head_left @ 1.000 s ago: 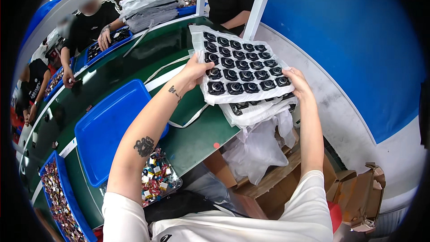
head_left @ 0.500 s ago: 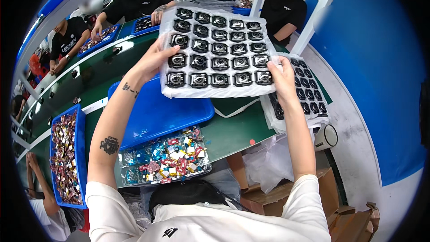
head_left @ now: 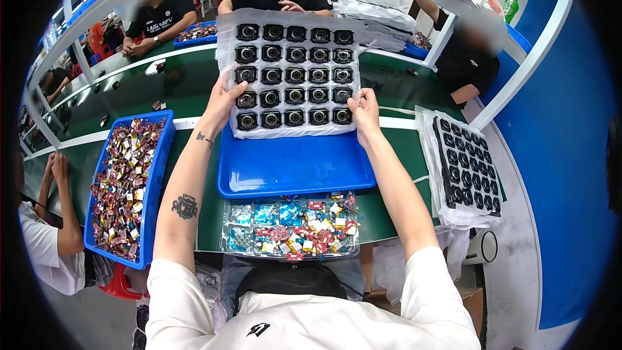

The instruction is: Assembling camera lens components on a factory production line.

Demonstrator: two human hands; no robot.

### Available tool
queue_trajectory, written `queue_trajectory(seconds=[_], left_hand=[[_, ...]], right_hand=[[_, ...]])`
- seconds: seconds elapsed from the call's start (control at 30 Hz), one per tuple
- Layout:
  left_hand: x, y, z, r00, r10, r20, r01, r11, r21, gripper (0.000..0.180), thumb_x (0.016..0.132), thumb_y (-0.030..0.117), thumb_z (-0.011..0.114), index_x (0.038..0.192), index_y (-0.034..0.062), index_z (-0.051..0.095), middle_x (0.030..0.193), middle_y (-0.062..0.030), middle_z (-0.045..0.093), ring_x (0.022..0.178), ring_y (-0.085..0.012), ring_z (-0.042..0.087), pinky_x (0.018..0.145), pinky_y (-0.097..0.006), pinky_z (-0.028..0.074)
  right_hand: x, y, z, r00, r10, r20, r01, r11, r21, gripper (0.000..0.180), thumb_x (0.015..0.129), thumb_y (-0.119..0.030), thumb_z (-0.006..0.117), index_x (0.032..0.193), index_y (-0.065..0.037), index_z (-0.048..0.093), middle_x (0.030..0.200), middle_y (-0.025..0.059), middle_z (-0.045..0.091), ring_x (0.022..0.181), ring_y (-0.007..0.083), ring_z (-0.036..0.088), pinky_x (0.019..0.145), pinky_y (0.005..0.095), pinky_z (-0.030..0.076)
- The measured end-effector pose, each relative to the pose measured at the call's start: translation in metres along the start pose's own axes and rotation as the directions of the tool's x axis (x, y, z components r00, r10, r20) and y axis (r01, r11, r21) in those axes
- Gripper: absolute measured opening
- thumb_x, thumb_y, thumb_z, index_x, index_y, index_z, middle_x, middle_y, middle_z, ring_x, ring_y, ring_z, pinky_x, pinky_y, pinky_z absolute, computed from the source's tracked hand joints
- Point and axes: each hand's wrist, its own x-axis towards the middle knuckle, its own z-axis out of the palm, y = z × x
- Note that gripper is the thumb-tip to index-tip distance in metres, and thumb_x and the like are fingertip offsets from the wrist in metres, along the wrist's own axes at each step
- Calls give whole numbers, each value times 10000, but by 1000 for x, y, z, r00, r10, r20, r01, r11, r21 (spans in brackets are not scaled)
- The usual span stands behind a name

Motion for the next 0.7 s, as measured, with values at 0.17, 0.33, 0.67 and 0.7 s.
queue_trajectory(seconds=[0.17, 0.33, 0.67, 0.7], left_hand=[[7, 3, -2, 996, 90, 14, -89, 995, -41, 529, 848, 32, 619, 1328, 33, 394, 1201, -77, 556, 1081, -161, 542, 927, -309, 432], [13, 5, 1, 992, 123, 29, -123, 992, 12, 504, 786, -1, 632, 1261, 15, 465, 1140, -77, 589, 1031, -152, 565, 893, -296, 447], [23, 0, 7, 983, 182, -27, -178, 977, 114, 451, 773, 95, 624, 1201, 8, 510, 1064, -71, 609, 946, -148, 581, 829, -277, 460], [24, 0, 10, 983, 180, -22, -177, 978, 113, 451, 773, 95, 624, 1201, 8, 510, 1064, -71, 609, 946, -148, 581, 829, -277, 460]], right_hand=[[8, 7, -8, 998, 22, 59, -23, 999, 25, 250, 829, 65, 555, 962, -85, 406, 858, 11, 509, 798, 78, 462, 726, 219, 367], [6, -7, -4, 998, 41, 43, -47, 989, 144, 347, 762, 77, 583, 992, -84, 379, 927, 43, 520, 861, 117, 492, 795, 239, 392], [19, -27, 20, 993, 89, -79, -72, 978, 197, 624, 772, -414, 705, 1198, -22, 473, 1139, 80, 523, 1083, 173, 460, 971, 313, 324], [22, -24, 18, 993, 88, -84, -70, 978, 198, 624, 772, -414, 705, 1198, -22, 473, 1139, 80, 523, 1083, 173, 460, 971, 313, 324]])
